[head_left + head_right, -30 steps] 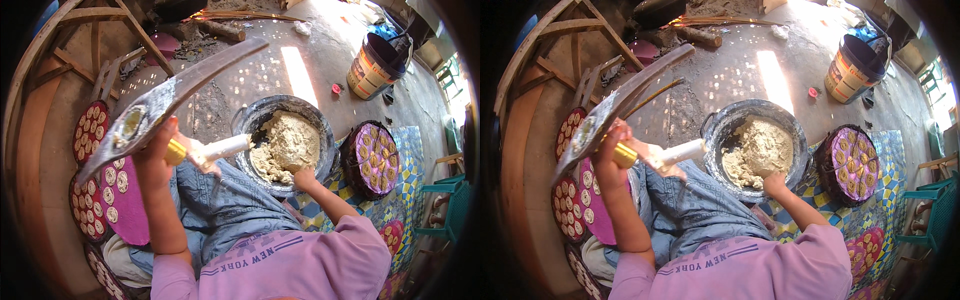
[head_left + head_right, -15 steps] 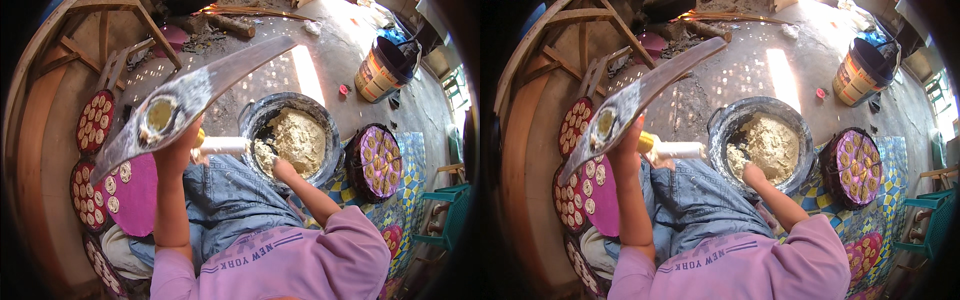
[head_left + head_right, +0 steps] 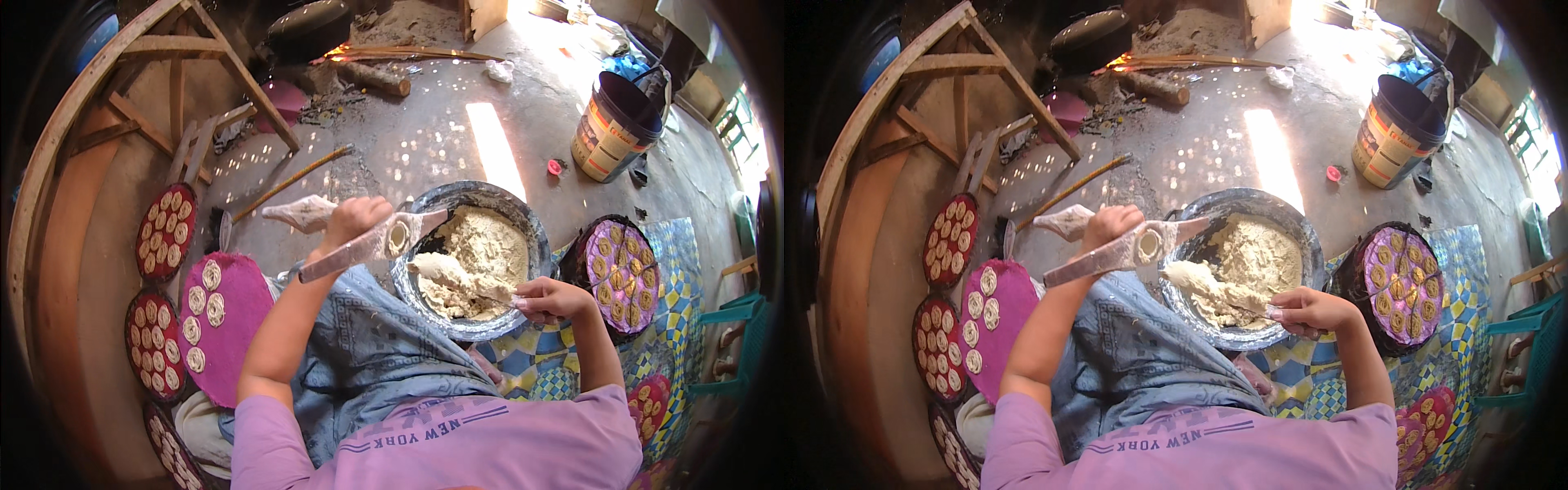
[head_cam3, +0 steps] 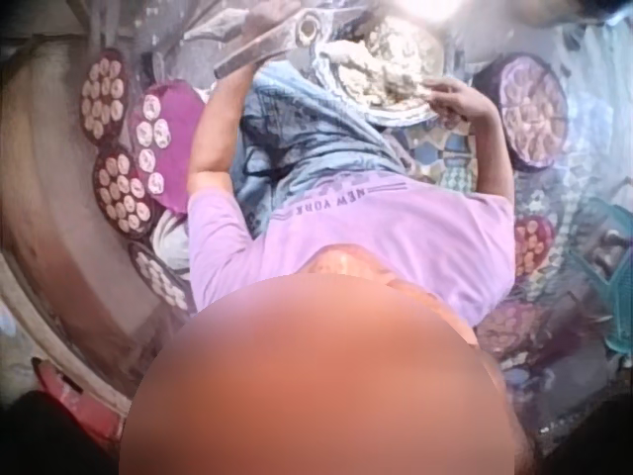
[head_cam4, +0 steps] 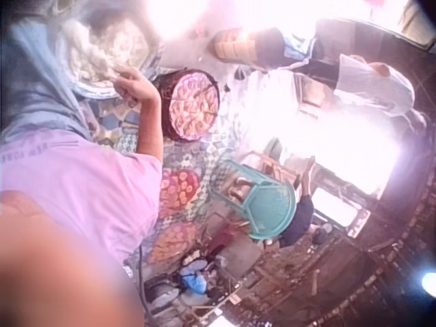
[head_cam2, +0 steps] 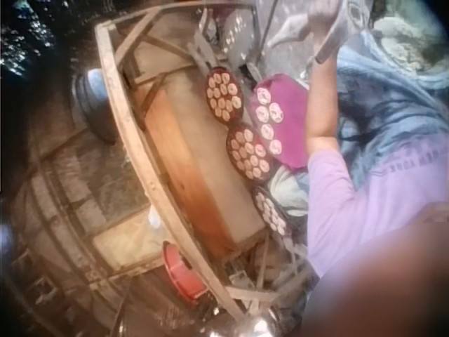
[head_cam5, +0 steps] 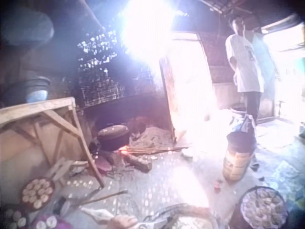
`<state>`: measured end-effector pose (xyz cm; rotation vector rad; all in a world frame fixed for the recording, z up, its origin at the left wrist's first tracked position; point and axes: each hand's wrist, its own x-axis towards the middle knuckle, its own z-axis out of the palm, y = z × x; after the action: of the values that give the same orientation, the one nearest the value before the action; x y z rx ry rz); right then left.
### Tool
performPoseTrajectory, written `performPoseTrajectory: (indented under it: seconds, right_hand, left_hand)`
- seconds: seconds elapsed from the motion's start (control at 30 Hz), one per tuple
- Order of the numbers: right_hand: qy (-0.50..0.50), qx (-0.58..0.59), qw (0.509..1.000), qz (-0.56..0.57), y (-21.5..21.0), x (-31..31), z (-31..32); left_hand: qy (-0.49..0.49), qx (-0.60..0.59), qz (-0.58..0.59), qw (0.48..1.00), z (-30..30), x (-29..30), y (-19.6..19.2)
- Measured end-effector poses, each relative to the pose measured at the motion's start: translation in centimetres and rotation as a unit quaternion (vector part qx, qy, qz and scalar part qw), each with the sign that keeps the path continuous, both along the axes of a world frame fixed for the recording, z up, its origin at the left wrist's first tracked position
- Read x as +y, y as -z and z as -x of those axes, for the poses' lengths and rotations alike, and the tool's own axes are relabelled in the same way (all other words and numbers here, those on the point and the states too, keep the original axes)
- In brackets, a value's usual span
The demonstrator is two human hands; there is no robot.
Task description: The person scoops dough from a bowl and loads it into a piping bag, then pipes spiral-shaped dough onto round trays. The person repeats this process across multiple trays, occasionally adjusting the bag and refilling it.
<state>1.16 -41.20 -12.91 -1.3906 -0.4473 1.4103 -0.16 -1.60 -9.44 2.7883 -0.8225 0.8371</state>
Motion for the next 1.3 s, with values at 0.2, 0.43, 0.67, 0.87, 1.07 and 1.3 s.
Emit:
performPoseTrajectory:
  seconds: [0.2, 0.43, 0.67, 0.87, 1.07, 1.3]
  right_hand:
    - [0.099, -0.242, 0.965, -0.01, -3.2, 3.2, -0.7]
    - [0.059, -0.796, 0.578, 0.169, -5.3, 9.3, 4.7]
    - [0.067, -0.761, 0.591, 0.261, -11.9, 4.2, 5.1]
    - [0.04, -0.787, 0.568, 0.237, -11.4, 5.2, 4.1]
    - [0.063, -0.806, 0.557, 0.189, -10.3, 6.5, 3.9]
    - [0.039, -0.731, 0.64, 0.233, -11.1, 5.6, 4.8]
  left_hand:
    - [0.003, 0.076, -0.028, 0.997, 0.0, -2.4, 1.0]
    - [-0.026, 0.131, 0.006, 0.991, -0.4, -4.9, 0.8]
    - [-0.117, 0.074, -0.035, 0.99, -1.3, -1.4, 0.0]
    - [-0.128, 0.052, -0.009, 0.99, -1.7, -3.8, 0.5]
    - [-0.123, 0.04, -0.051, 0.99, -1.6, -5.8, -0.2]
    - [-0.094, 0.073, 0.019, 0.993, -1.4, -4.9, -0.6]
